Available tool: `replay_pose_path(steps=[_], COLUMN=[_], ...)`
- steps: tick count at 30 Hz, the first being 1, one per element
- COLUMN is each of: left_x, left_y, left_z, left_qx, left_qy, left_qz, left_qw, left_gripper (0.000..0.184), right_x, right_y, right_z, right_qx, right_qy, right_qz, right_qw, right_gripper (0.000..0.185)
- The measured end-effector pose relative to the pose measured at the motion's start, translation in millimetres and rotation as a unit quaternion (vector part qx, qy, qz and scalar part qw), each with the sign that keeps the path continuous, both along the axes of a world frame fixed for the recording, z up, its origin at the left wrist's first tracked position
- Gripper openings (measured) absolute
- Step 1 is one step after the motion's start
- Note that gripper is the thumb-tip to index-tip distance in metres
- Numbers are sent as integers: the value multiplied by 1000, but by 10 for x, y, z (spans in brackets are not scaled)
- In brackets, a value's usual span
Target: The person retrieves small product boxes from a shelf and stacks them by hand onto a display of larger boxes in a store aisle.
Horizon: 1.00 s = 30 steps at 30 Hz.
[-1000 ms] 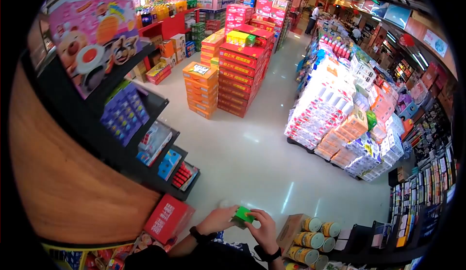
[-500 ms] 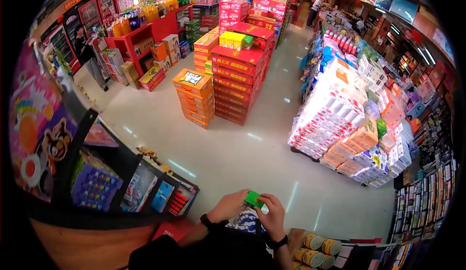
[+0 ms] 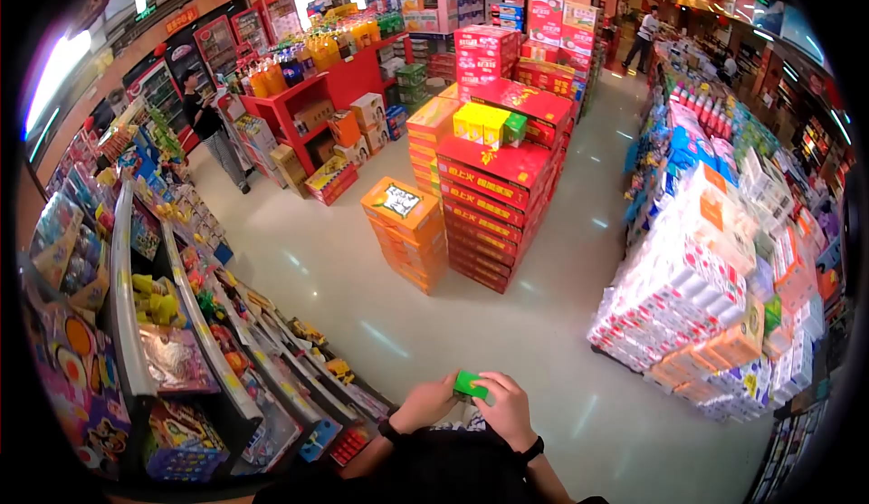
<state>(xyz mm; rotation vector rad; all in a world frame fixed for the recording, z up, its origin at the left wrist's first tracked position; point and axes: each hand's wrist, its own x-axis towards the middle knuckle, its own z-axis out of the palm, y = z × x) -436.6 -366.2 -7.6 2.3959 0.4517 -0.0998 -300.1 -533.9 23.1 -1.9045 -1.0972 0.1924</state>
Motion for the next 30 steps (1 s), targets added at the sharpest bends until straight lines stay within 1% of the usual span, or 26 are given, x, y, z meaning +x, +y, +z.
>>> replay_pose_path(steps=[3,6,9,10,11,13,14,16,18,20,21,22,25,26,29,30], left_x=[436,844,1276,1380,1456,1690,1772,2024,2301,2595,2770,2929,3493,3647,4056,4158], left_y=[312,498,637,709,783,986,1078,1317,1570,1865,2020,2171,2618,2741,3051,3141], left_z=[-7,83,251,98,-53,-201,-324,-317,-253,-401,-358,-320,-170,-208,-223,-188], left_qx=[27,28,-12,0,1,3,-4,1,15,73,103,110,29,-10,-65,-111], left_qy=[-80,-55,-51,-68,-42,7,-35,-28,-34,-22,-18,-43,-2,-15,-89,-82], left_qz=[28,59,95,93,86,70,69,47,44,9,-12,-36,-63,-44,-23,-17], left_qw=[996,996,994,993,995,998,997,998,998,997,994,992,998,999,994,990], left_gripper=[61,60,57,57,57,58,54,54,61,59,59,56,39,38,39,38], right_x=[541,948,1316,1429,1521,1739,1824,2088,2331,2588,2723,2853,3235,3373,3721,3826], right_y=[354,650,897,975,1046,1228,1282,1484,1724,2001,2136,2259,2647,2771,3056,3143], right_z=[76,177,174,147,114,44,6,-43,-64,-30,9,44,73,89,151,183], right_qx=[10,15,3,-1,-6,-10,-18,-22,-29,-34,-38,-43,-48,-48,-46,-45], right_qy=[-27,-34,-28,-32,-32,-29,-25,-36,-44,-52,-62,-71,-78,-76,-69,-69], right_qz=[23,28,10,5,0,-8,-11,-6,-5,-19,-27,-36,-74,-85,-114,-119], right_qw=[999,999,1000,999,999,999,999,999,999,998,997,996,993,992,990,990], right_gripper=[32,33,31,30,30,29,29,32,34,33,32,30,31,31,32,33])
